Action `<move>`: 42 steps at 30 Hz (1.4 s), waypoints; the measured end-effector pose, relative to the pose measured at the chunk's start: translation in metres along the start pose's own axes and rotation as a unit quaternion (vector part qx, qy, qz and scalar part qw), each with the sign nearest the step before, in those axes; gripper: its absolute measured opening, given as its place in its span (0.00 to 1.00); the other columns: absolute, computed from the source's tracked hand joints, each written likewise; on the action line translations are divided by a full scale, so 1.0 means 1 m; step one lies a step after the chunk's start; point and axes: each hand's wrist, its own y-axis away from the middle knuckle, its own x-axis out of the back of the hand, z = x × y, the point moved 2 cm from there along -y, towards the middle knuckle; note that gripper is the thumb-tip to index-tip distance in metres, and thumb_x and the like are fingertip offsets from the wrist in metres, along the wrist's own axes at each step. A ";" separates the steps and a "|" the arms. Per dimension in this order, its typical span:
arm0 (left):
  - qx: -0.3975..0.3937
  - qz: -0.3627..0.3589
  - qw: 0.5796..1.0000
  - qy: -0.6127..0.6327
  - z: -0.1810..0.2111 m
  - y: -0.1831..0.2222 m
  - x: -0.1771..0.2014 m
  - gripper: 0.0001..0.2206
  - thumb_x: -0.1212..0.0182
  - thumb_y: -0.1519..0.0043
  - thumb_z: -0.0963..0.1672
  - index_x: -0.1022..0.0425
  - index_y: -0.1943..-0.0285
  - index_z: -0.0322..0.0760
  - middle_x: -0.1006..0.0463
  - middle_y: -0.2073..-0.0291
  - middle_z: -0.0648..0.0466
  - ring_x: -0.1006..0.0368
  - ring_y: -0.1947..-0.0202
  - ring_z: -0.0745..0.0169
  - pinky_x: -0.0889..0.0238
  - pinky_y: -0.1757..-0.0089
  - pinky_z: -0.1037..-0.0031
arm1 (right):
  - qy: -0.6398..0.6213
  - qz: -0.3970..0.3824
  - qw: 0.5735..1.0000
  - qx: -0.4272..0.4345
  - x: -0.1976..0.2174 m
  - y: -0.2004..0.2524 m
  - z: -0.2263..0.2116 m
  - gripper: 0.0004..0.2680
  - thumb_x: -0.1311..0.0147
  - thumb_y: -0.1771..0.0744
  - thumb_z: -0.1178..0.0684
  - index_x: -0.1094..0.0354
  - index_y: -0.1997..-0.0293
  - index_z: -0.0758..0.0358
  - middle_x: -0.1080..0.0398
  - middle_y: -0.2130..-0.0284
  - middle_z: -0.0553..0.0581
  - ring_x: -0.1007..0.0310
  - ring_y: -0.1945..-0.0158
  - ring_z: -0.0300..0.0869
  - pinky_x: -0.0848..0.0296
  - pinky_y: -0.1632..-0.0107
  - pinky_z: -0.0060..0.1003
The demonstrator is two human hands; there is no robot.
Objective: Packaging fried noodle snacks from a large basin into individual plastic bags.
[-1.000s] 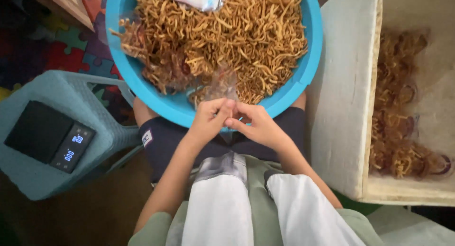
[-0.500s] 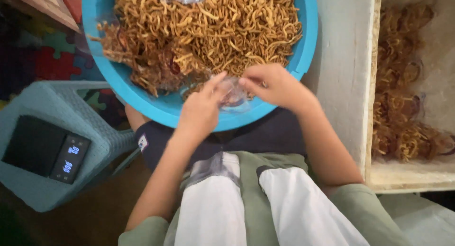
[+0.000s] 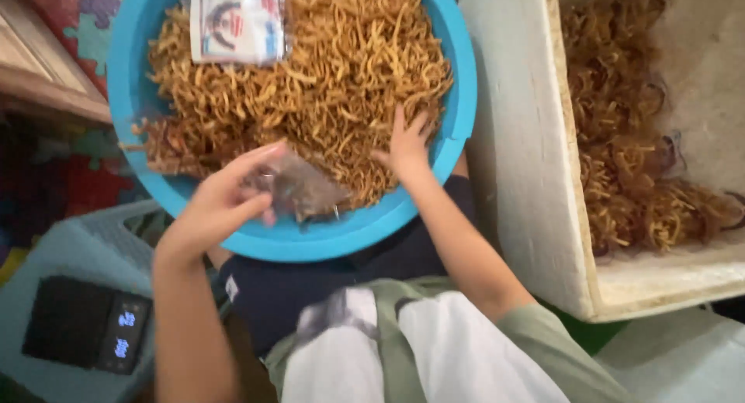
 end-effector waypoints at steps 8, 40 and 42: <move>-0.024 0.004 0.999 0.043 -0.008 0.000 -0.013 0.29 0.49 0.51 0.31 0.35 0.39 0.42 0.36 0.39 0.53 0.26 0.85 0.60 0.30 0.79 0.78 | -0.010 0.017 0.999 0.034 -0.003 -0.004 0.004 0.34 0.39 0.37 0.43 0.66 0.31 0.62 0.72 0.40 0.84 0.49 0.41 0.76 0.27 0.52 0.58; -0.049 0.337 0.913 0.223 -0.052 0.055 -0.045 0.25 0.58 0.51 0.32 0.32 0.43 0.33 0.32 0.43 0.48 0.36 0.81 0.81 0.37 0.80 0.89 | 0.367 -0.164 0.852 0.336 -0.065 0.033 -0.047 0.27 0.37 0.44 0.36 0.40 0.43 0.52 0.37 0.49 0.63 0.44 0.42 0.58 0.37 0.49 0.55; -0.046 0.343 0.912 0.218 -0.058 0.062 -0.044 0.25 0.57 0.51 0.32 0.32 0.43 0.33 0.32 0.43 0.49 0.36 0.82 0.81 0.37 0.79 0.89 | 0.366 -0.156 0.845 0.357 -0.058 0.028 -0.038 0.26 0.36 0.45 0.35 0.37 0.45 0.50 0.36 0.48 0.59 0.42 0.42 0.55 0.35 0.49 0.51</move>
